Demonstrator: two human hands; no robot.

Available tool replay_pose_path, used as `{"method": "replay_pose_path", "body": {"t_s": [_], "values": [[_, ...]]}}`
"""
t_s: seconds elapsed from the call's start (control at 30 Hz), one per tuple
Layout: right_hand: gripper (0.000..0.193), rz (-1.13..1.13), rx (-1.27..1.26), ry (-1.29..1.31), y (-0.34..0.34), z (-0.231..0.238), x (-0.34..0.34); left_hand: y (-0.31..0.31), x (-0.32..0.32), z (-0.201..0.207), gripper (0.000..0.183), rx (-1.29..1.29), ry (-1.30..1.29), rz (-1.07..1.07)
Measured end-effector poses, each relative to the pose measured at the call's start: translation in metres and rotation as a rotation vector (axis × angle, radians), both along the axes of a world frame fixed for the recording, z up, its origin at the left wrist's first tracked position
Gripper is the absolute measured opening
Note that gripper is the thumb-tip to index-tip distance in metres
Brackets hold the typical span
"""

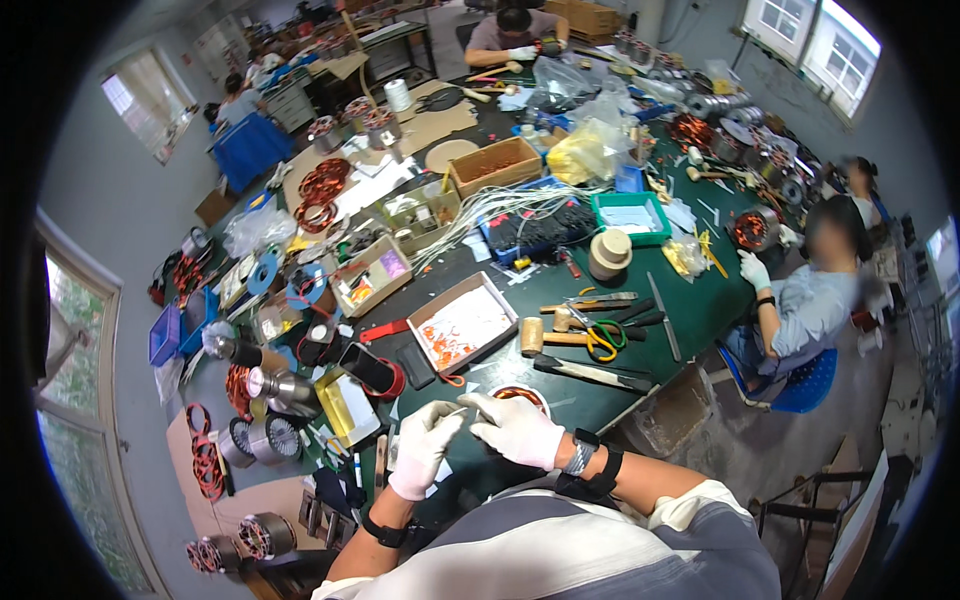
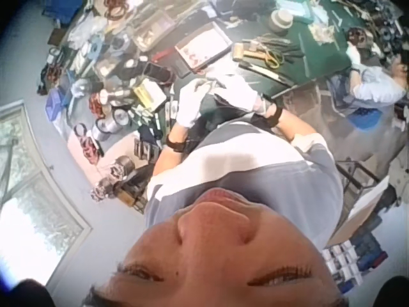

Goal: Securing copper windings on a motor stator using thread and plastic inserts.

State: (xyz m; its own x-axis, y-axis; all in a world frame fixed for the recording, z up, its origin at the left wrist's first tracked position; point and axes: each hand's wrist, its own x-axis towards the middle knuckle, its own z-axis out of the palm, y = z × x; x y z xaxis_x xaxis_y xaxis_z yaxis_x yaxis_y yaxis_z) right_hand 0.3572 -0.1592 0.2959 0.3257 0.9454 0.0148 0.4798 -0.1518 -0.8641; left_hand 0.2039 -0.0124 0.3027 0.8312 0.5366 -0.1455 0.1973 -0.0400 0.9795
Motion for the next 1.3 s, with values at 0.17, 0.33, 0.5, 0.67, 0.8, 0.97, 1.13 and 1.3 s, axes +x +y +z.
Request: {"method": "replay_pose_path", "body": {"t_s": [0.17,0.33,0.5,0.67,0.8,0.97,1.13,1.3], "values": [[0.03,-0.212,-0.065,-0.086,-0.041,0.018,0.036,0.024,-0.004,0.033,0.032,-0.202,-0.002,0.096],[0.019,-0.064,0.09,0.519,-0.052,0.031,0.036,0.017,0.021,0.063,0.026,-0.595,-0.213,0.083],[0.021,0.273,-0.048,0.617,-0.034,0.054,0.025,-0.013,0.047,0.092,0.024,-0.556,-0.22,-0.06],[0.023,0.282,-0.194,0.668,-0.07,0.041,0.03,0.006,0.041,0.102,0.023,-0.431,-0.258,0.039],[0.023,0.119,-0.256,0.525,-0.095,0.04,0.039,-0.002,0.041,0.139,0.033,-0.204,-0.201,0.052],[0.022,0.045,-0.266,0.359,-0.108,0.04,0.043,-0.026,0.028,0.168,0.032,0.137,-0.431,-0.193],[0.02,-0.011,-0.289,0.226,-0.117,0.028,0.044,-0.026,0.028,0.197,0.018,0.454,-0.608,-0.481],[0.022,-0.011,-0.324,0.107,-0.127,0.012,0.046,-0.021,0.03,0.216,0.011,0.439,-0.627,-0.808]]}}
